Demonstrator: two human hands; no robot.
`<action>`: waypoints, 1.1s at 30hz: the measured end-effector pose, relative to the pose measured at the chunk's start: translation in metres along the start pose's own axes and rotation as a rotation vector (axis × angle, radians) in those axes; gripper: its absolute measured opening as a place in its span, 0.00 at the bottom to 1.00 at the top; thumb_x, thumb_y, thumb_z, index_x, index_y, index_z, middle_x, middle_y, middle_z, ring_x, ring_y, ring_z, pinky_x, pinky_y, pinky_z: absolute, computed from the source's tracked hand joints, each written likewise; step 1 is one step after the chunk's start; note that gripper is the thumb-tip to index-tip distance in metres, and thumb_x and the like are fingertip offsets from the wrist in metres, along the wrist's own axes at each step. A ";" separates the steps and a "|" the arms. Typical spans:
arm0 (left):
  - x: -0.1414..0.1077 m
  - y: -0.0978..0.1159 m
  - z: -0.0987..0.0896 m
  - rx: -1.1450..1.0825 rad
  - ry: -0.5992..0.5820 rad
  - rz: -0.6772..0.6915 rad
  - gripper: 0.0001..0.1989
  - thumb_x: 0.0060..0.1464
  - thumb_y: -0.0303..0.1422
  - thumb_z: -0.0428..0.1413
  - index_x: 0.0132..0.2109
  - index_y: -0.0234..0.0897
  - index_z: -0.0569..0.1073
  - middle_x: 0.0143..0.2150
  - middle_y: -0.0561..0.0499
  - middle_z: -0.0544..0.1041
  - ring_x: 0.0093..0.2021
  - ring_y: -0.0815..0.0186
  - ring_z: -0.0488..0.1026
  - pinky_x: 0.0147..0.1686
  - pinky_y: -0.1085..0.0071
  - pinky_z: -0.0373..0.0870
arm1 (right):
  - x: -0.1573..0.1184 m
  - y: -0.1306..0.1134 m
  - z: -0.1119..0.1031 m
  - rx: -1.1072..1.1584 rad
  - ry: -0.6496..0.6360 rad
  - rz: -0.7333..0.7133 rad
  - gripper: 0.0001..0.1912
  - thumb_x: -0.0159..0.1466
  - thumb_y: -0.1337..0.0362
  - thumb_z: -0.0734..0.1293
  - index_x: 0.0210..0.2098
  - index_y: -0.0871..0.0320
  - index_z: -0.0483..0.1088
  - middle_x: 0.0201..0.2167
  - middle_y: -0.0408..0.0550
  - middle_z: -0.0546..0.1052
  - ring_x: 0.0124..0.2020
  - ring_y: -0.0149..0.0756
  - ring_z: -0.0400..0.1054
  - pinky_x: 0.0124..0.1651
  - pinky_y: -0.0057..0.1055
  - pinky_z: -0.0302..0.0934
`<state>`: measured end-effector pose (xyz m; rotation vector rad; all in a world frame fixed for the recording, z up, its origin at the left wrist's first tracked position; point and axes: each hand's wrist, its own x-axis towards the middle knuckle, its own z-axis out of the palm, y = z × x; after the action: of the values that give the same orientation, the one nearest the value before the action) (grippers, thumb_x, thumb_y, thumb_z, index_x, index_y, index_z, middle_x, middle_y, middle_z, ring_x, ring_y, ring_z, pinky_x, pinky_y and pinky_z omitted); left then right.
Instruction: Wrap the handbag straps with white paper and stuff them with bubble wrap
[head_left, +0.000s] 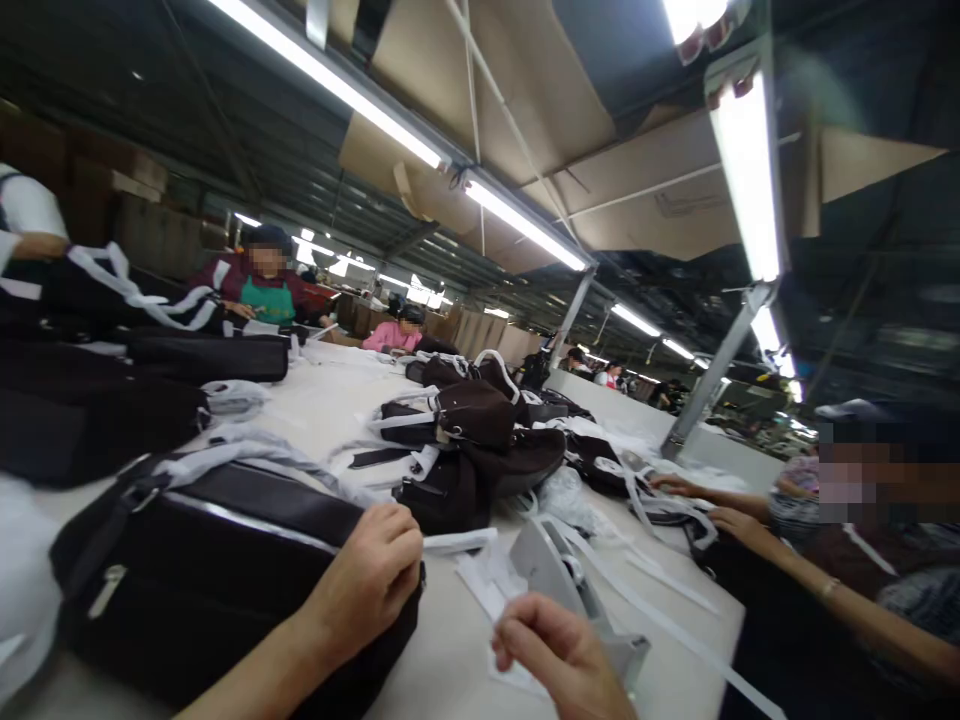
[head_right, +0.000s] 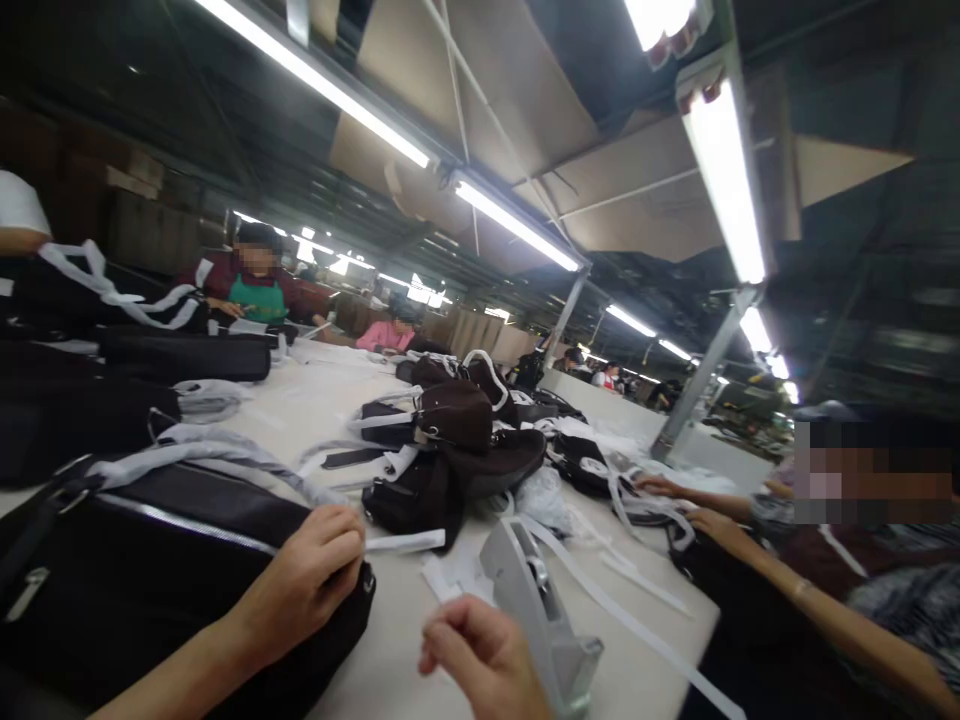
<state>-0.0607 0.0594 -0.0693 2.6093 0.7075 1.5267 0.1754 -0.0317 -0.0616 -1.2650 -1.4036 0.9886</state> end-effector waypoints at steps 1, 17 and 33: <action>0.000 0.000 0.000 -0.004 -0.011 -0.004 0.13 0.64 0.20 0.45 0.31 0.37 0.61 0.33 0.51 0.69 0.37 0.63 0.64 0.41 0.65 0.62 | 0.010 -0.009 0.024 0.050 0.013 -0.027 0.19 0.57 0.46 0.72 0.27 0.56 0.77 0.24 0.47 0.79 0.29 0.38 0.70 0.38 0.32 0.62; 0.001 0.005 -0.016 -0.120 -0.056 -0.107 0.13 0.63 0.27 0.49 0.28 0.37 0.65 0.30 0.50 0.69 0.35 0.62 0.65 0.39 0.64 0.61 | 0.053 0.000 0.104 0.095 0.178 -0.060 0.17 0.54 0.51 0.69 0.22 0.60 0.72 0.20 0.45 0.74 0.26 0.35 0.64 0.32 0.30 0.59; -0.002 0.004 -0.012 -0.092 0.044 -0.145 0.11 0.58 0.23 0.49 0.28 0.39 0.65 0.29 0.51 0.72 0.34 0.63 0.69 0.37 0.68 0.66 | 0.051 -0.001 0.100 0.300 0.065 -0.036 0.18 0.54 0.55 0.74 0.37 0.61 0.72 0.22 0.43 0.77 0.26 0.34 0.68 0.32 0.28 0.59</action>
<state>-0.0701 0.0528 -0.0636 2.4082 0.7912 1.5411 0.0773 0.0227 -0.0745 -1.0361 -1.1740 1.0783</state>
